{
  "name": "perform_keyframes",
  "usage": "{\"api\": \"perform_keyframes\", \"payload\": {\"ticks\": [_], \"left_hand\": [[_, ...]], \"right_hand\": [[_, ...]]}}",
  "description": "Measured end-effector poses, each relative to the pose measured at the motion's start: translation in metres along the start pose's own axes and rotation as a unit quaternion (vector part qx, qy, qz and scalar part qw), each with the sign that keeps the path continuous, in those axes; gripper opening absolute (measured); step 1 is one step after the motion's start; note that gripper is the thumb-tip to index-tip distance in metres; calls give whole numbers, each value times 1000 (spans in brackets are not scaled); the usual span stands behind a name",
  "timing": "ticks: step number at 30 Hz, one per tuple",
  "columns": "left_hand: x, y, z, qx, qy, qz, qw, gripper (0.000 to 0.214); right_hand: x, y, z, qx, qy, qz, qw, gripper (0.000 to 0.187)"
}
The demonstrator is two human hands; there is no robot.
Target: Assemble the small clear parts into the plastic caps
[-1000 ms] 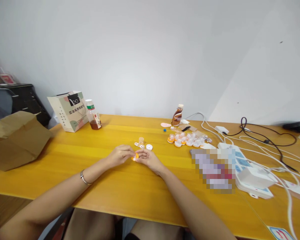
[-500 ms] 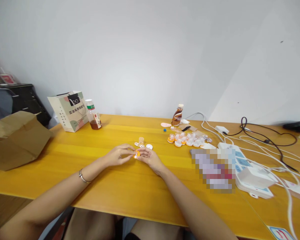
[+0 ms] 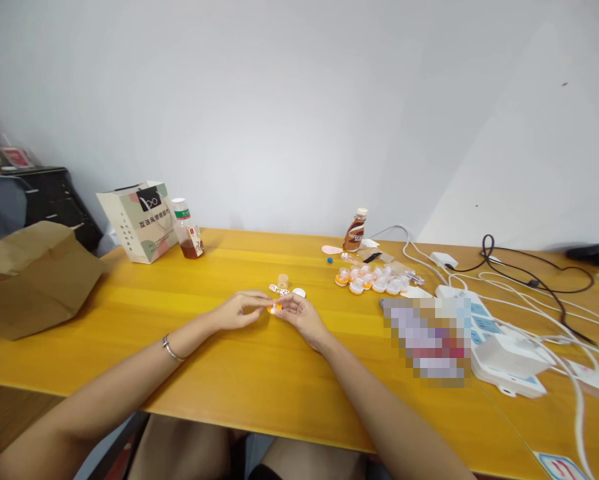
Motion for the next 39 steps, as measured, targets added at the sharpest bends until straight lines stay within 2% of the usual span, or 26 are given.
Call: {"api": "perform_keyframes", "payload": {"ticks": [5, 12, 19, 29, 34, 39], "left_hand": [[-2, 2, -2, 21, 9, 83, 996, 38], [-16, -2, -3, 32, 49, 186, 981, 32], [-21, -3, -1, 39, 65, 216, 973, 30], [-8, 1, -4, 24, 20, 134, 991, 39], [6, 8, -3, 21, -34, 33, 999, 44], [15, 12, -1, 33, -95, -79, 992, 38]], "right_hand": [[-2, 1, 0, 6, 20, -15, 1000, 27], [-5, 0, 0, 18, 21, -8, 1000, 26], [-8, -1, 2, 21, 24, -2, 999, 27], [-8, -3, 2, 12, 18, 8, 1000, 26], [-6, -3, 3, 5, 9, -12, 1000, 23], [-2, -5, 3, -9, -1, -45, 999, 21]]}}
Point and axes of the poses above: each hand's wrist, its own z-axis away from the middle knuckle, its own y-axis out of the back of the hand, x = y × z, the point moved 7 cm from there along -z, towards the middle knuckle, and after that the axes turned 6 degrees about -z, right-handed, at the moved point
